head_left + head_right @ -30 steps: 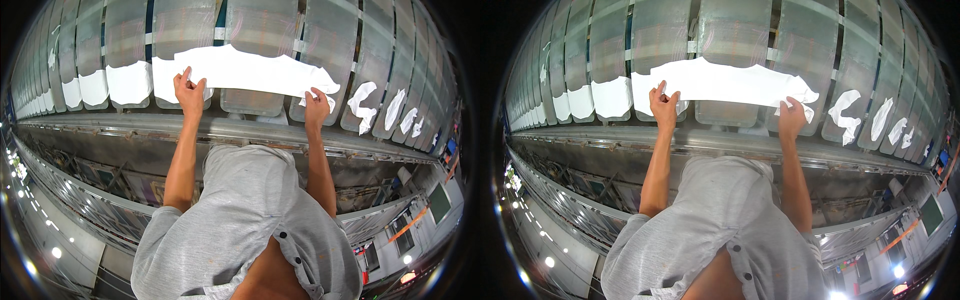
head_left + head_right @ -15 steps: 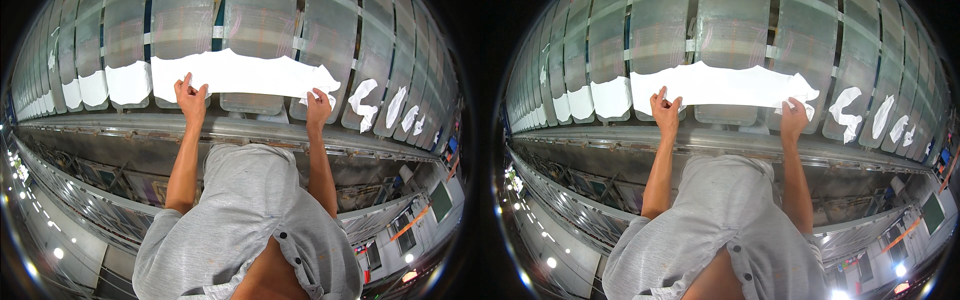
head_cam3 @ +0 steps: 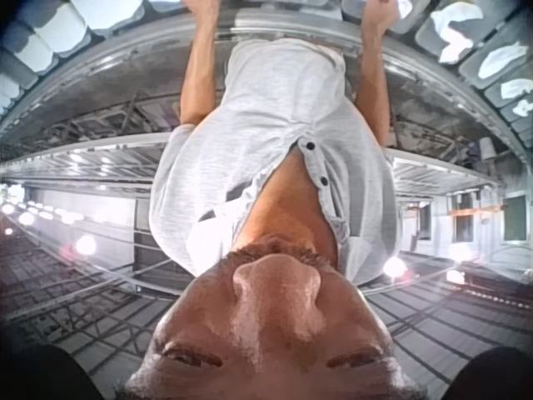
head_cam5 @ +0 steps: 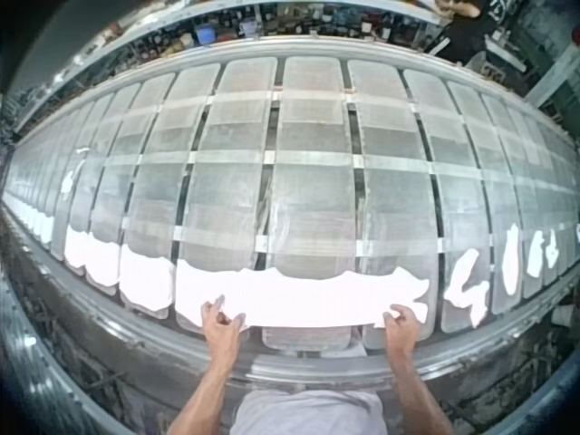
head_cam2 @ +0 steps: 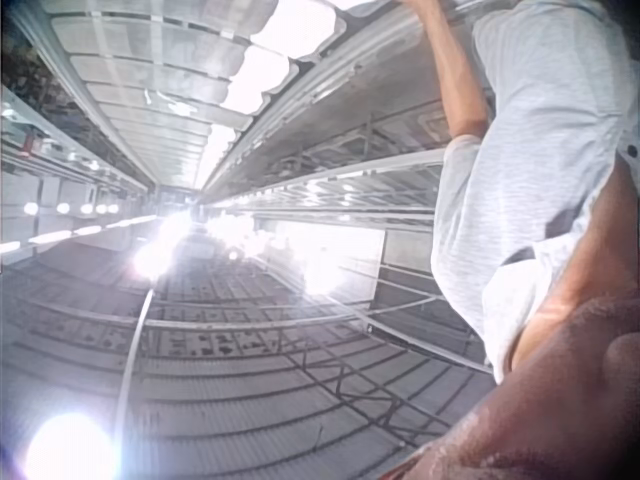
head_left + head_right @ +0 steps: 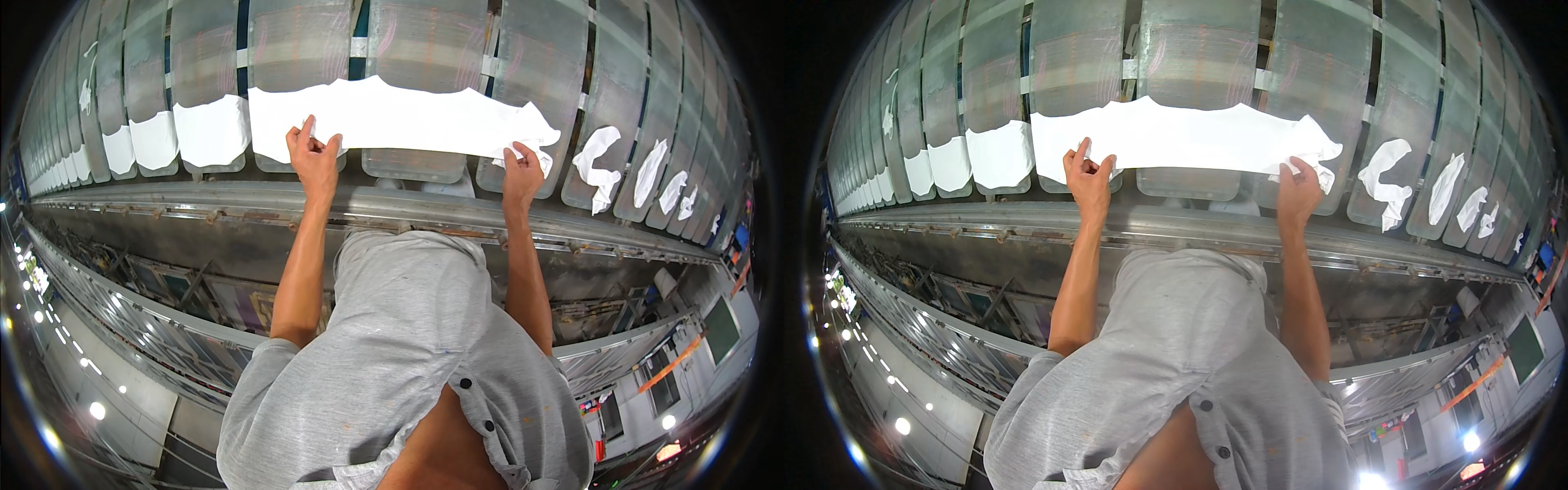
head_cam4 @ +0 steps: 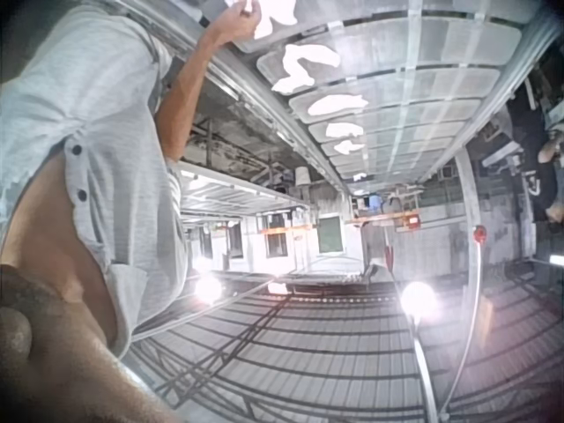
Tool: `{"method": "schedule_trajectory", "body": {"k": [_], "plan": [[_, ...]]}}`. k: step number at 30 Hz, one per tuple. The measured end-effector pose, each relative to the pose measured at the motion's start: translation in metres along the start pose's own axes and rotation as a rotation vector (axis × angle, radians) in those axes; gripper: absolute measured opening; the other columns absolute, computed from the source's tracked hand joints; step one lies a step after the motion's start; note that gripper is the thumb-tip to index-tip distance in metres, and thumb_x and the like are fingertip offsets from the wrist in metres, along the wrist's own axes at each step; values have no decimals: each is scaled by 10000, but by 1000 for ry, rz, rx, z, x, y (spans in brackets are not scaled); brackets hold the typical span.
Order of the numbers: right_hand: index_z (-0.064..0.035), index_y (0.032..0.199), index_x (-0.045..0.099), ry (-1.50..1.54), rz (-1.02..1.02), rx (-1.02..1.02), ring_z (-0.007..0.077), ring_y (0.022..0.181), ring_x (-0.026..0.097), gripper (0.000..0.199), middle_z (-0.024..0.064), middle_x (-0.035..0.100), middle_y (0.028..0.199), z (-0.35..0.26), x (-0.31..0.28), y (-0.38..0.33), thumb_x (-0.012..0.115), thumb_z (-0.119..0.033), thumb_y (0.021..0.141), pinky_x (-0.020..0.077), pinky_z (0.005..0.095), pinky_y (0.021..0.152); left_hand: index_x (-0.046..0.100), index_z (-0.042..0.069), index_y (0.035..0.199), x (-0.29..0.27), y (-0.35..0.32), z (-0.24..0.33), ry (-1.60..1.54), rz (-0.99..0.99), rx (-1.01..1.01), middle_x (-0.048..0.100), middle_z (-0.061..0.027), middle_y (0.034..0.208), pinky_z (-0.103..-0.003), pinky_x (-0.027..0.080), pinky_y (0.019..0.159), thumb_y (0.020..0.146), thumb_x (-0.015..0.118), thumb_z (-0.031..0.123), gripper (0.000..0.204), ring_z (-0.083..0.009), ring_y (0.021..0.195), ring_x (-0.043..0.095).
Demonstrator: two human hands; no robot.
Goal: The person places white paper cutouts onto a curved metal rack, one at a time. They smooth each piece with their hands to ensure it adheres to the surface.
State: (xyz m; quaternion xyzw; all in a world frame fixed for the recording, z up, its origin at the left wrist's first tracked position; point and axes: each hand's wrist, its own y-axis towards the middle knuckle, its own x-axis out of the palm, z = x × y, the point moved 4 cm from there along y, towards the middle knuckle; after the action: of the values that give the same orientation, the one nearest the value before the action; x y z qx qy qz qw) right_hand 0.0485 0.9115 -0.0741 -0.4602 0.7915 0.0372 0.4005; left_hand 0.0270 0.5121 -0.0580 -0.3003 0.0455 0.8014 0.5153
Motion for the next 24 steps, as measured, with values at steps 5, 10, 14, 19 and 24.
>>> {"method": "schedule_trajectory", "body": {"k": [5, 10, 14, 19, 24], "plan": [[-16, 1102, 746, 31, -14, 45, 136, 676, 536, 296, 26, 588, 717, -4, 0, -2, 775, -133, 831, 450, 304, 646, 629, -28, 1319, 1, 0, -1, 5, -3, -7, 437, -71, 1153, -268, 468, 626, 760, 821, 20, 594, -92, 697, 476], [-16, 1104, 746, 18, -17, 30, 142, 678, 536, 302, 29, 588, 718, -4, -1, -2, 771, -146, 833, 451, 312, 649, 628, -26, 1318, 0, 0, -2, 17, -1, 14, 438, -74, 1156, -269, 469, 625, 759, 817, 17, 592, -96, 691, 477], [-18, 1105, 748, -5, -19, 24, 150, 687, 535, 308, 33, 586, 723, -2, -1, -2, 766, -165, 835, 453, 321, 660, 629, -29, 1312, -1, -1, -1, 15, 8, 10, 443, -81, 1164, -270, 471, 625, 756, 812, 15, 587, -99, 688, 481], [-21, 1108, 748, -5, -23, 38, 150, 687, 530, 312, 32, 582, 725, 1, -2, -5, 764, -171, 835, 448, 319, 661, 628, -31, 1310, -2, -3, -3, 36, 7, 4, 446, -86, 1175, -271, 472, 626, 756, 811, 19, 586, -98, 690, 485], [-15, 1103, 749, 5, -26, 35, 145, 666, 523, 311, 22, 574, 702, 1, -2, -7, 763, -170, 834, 444, 314, 650, 623, -32, 1317, -3, -3, -3, 58, -5, 7, 441, -85, 1168, -273, 474, 634, 759, 817, 28, 593, -102, 697, 482]]}}
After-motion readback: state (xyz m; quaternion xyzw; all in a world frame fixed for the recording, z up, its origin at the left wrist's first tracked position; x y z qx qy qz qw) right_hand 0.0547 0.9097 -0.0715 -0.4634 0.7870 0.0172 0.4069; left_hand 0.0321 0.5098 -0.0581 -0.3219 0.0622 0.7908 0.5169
